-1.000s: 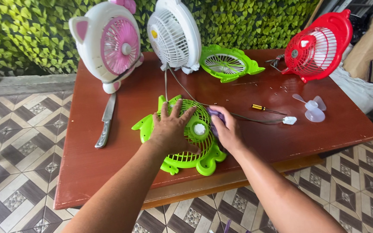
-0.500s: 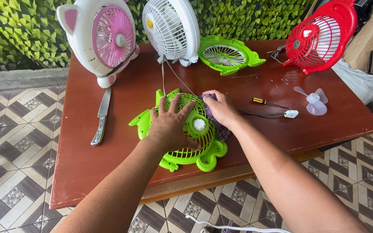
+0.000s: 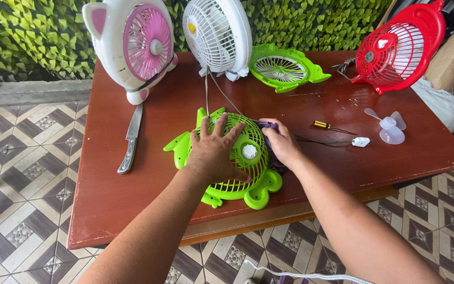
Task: The person disassembles several small fans, cleans the grills and blades with a purple cloth, and uses a screwdriver to reassemble the components on a wooden table.
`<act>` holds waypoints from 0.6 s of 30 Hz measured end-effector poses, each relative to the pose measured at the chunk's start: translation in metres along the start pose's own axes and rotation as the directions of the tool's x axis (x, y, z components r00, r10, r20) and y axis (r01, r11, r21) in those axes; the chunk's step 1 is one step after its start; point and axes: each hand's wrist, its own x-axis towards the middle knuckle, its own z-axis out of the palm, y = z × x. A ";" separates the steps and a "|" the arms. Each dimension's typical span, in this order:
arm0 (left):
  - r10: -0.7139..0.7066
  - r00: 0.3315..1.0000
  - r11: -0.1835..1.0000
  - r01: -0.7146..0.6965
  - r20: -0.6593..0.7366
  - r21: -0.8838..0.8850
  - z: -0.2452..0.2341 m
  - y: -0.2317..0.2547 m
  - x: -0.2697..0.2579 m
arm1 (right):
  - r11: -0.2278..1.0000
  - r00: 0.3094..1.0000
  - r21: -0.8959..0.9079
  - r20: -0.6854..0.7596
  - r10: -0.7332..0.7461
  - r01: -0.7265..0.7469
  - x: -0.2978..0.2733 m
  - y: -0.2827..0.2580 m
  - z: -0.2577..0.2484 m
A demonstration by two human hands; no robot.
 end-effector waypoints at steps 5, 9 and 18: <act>-0.006 1.000 1.000 0.006 -0.005 0.022 -0.001 0.001 -0.002 | 0.990 0.999 -0.132 -0.016 0.047 -0.049 -0.008 -0.045 0.011; -0.027 0.999 0.998 0.028 -0.019 0.062 -0.001 0.007 0.000 | 0.812 0.860 -0.285 0.113 -0.498 0.509 -0.032 -0.059 0.012; -0.023 1.000 0.988 0.025 -0.014 0.150 -0.007 0.011 0.003 | 0.966 0.991 -0.237 -0.061 -0.119 0.101 -0.011 -0.022 -0.007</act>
